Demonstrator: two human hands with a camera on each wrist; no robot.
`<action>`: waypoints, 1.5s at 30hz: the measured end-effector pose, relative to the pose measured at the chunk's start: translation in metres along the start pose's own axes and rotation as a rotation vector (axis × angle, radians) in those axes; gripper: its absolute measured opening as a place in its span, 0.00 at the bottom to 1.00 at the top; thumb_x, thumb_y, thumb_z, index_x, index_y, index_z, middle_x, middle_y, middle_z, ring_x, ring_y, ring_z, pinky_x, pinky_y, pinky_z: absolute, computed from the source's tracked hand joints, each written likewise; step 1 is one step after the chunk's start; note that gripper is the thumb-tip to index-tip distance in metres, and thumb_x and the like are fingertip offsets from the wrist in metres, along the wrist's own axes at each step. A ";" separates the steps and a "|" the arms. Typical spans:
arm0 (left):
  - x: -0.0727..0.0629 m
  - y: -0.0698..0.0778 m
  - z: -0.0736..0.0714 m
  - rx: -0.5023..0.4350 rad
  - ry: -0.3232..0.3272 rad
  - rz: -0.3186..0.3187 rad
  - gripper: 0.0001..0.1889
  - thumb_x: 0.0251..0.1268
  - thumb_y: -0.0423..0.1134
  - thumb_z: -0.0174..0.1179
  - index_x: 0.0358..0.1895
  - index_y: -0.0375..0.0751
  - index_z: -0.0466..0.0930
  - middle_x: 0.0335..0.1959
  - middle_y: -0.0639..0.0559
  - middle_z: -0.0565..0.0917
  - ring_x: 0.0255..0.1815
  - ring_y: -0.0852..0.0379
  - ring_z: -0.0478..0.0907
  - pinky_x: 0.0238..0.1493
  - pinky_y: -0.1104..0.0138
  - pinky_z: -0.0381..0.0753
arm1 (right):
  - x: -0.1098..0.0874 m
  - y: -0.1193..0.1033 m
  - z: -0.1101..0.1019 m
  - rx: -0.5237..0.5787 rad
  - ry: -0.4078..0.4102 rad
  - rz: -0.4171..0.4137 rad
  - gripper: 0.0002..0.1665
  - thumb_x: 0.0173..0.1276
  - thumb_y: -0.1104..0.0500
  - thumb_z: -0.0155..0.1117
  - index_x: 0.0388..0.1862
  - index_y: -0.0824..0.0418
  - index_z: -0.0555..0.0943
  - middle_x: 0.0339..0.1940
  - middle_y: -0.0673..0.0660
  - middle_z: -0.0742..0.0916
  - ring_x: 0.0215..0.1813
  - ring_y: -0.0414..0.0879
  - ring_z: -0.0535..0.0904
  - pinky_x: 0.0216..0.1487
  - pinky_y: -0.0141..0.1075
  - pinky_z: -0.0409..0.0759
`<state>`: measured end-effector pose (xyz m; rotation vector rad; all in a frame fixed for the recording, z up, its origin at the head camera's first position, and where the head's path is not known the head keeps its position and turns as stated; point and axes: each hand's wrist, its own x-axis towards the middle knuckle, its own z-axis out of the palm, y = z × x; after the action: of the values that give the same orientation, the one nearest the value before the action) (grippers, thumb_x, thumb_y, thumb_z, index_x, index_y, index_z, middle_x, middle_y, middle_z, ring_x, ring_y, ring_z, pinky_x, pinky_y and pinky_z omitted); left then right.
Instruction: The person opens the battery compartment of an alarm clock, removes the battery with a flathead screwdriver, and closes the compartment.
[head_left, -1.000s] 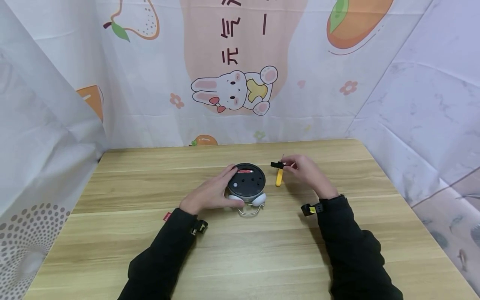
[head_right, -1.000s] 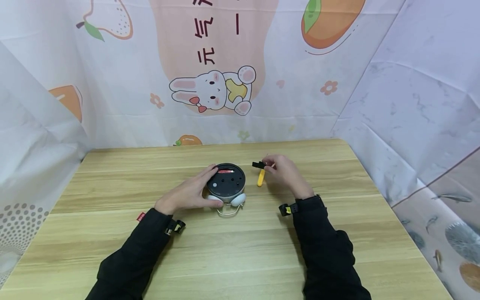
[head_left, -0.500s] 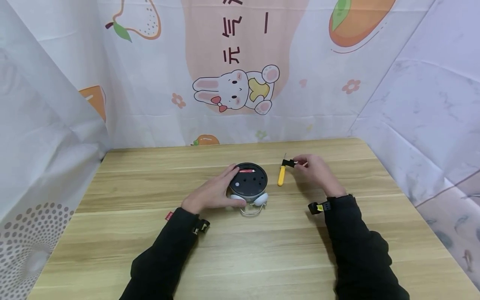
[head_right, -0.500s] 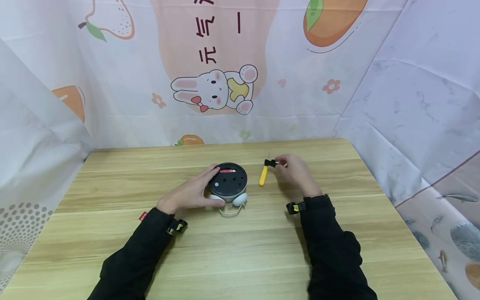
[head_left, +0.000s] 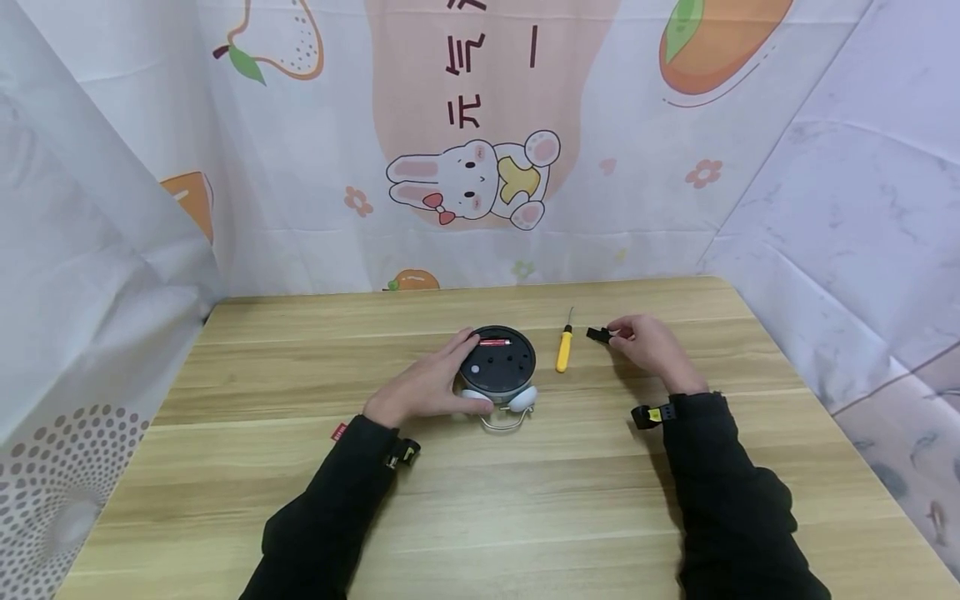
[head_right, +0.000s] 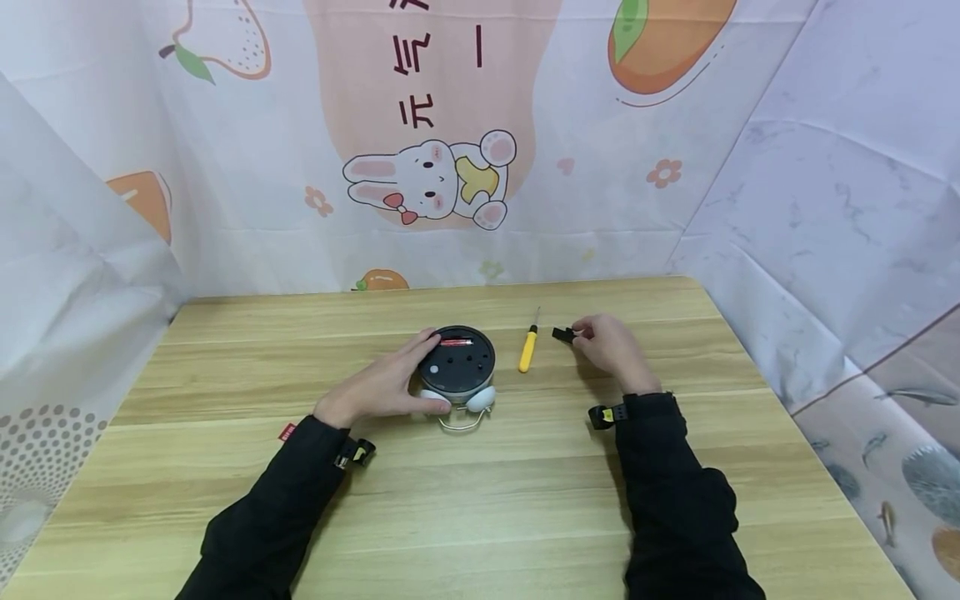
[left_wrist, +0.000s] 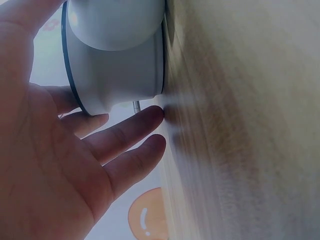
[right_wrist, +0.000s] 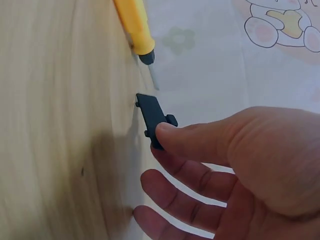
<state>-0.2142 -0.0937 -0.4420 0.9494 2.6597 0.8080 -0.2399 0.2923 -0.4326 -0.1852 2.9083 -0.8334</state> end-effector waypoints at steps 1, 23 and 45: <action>0.000 0.000 0.000 -0.001 -0.002 -0.001 0.61 0.52 0.71 0.69 0.83 0.46 0.48 0.84 0.46 0.46 0.78 0.46 0.57 0.72 0.50 0.63 | 0.000 0.001 0.000 -0.007 -0.005 0.008 0.20 0.76 0.63 0.60 0.61 0.73 0.79 0.51 0.70 0.84 0.52 0.63 0.80 0.49 0.52 0.78; 0.000 0.000 0.000 -0.011 -0.008 -0.015 0.61 0.52 0.71 0.69 0.83 0.48 0.47 0.84 0.47 0.46 0.79 0.48 0.56 0.72 0.51 0.64 | 0.000 0.005 0.000 -0.062 -0.044 0.025 0.20 0.75 0.63 0.61 0.61 0.74 0.79 0.49 0.70 0.85 0.49 0.62 0.81 0.48 0.52 0.77; -0.001 0.001 -0.001 -0.023 -0.004 0.000 0.61 0.53 0.70 0.69 0.83 0.45 0.48 0.84 0.46 0.46 0.79 0.47 0.56 0.72 0.50 0.64 | -0.001 -0.046 0.027 -0.139 -0.042 -0.376 0.24 0.74 0.53 0.66 0.64 0.63 0.82 0.55 0.69 0.81 0.49 0.59 0.80 0.50 0.52 0.80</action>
<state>-0.2131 -0.0941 -0.4408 0.9451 2.6414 0.8334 -0.2313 0.2396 -0.4306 -0.7713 2.9341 -0.6578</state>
